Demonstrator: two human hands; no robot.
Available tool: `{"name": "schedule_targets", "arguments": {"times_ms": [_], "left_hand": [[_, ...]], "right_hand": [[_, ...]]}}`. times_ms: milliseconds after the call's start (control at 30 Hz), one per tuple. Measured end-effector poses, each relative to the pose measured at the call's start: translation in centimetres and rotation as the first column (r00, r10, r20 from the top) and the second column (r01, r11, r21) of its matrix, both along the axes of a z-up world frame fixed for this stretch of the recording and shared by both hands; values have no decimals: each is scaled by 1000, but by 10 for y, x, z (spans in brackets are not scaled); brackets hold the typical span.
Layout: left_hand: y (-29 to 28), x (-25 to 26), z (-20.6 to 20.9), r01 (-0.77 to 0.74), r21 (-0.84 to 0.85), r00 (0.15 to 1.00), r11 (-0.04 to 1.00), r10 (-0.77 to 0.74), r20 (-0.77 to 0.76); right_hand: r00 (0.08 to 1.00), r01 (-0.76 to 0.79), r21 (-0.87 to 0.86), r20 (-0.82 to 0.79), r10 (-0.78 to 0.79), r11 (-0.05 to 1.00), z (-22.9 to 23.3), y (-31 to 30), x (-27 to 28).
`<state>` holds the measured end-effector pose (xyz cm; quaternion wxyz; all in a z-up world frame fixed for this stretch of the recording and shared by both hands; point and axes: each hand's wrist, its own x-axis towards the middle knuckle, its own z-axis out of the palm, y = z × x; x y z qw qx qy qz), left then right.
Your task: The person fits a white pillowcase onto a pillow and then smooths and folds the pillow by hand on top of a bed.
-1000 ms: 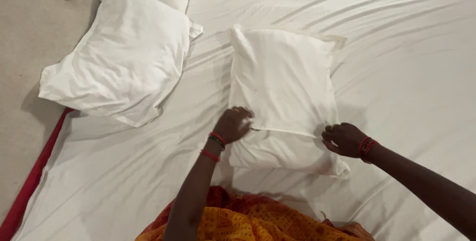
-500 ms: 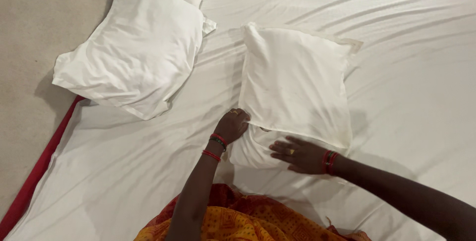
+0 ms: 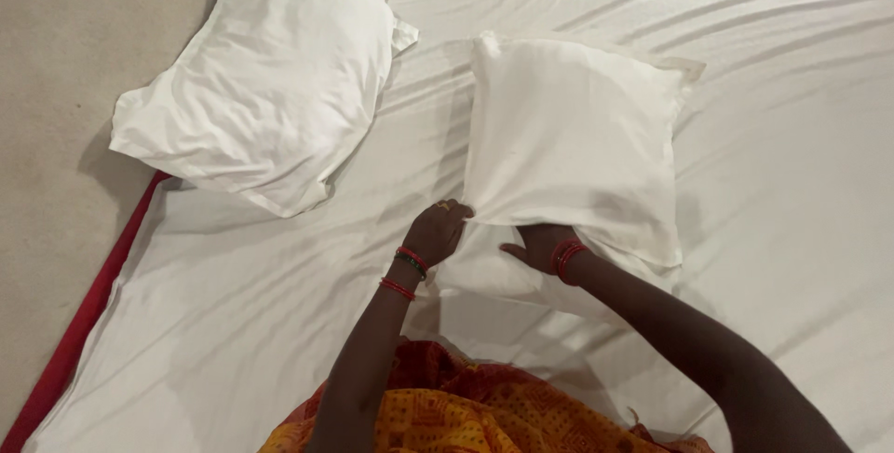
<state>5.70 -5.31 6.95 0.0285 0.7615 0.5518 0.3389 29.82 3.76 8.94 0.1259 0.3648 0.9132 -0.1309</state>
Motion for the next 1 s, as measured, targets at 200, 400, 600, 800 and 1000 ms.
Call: {"name": "schedule_targets", "arguments": {"times_ms": [200, 400, 600, 800, 1000], "left_hand": [[-4, -10, -24, 36, -136, 965, 990, -70, -251], [-13, -7, -23, -52, -298, 992, 953, 15, -127], [-5, -1, -34, -242, -262, 949, 934, 284, 138], [50, 0, -107, -351, -413, 642, 841, 537, 547], [64, 29, -90, 14, -609, 427, 793, 546, 720]], "right_hand": [[986, 99, -129, 144, -80, 987, -1, -1, 4], [1000, 1, 17, 13, -1, 1000, 5, -23, 14], [927, -337, 178, -106, 359, 924, -1, -46, 55], [972, -11, 302, -221, 81, 953, 20, 10, 119], [440, 739, -451, -239, -866, 500, -57, 92, 187]]}}
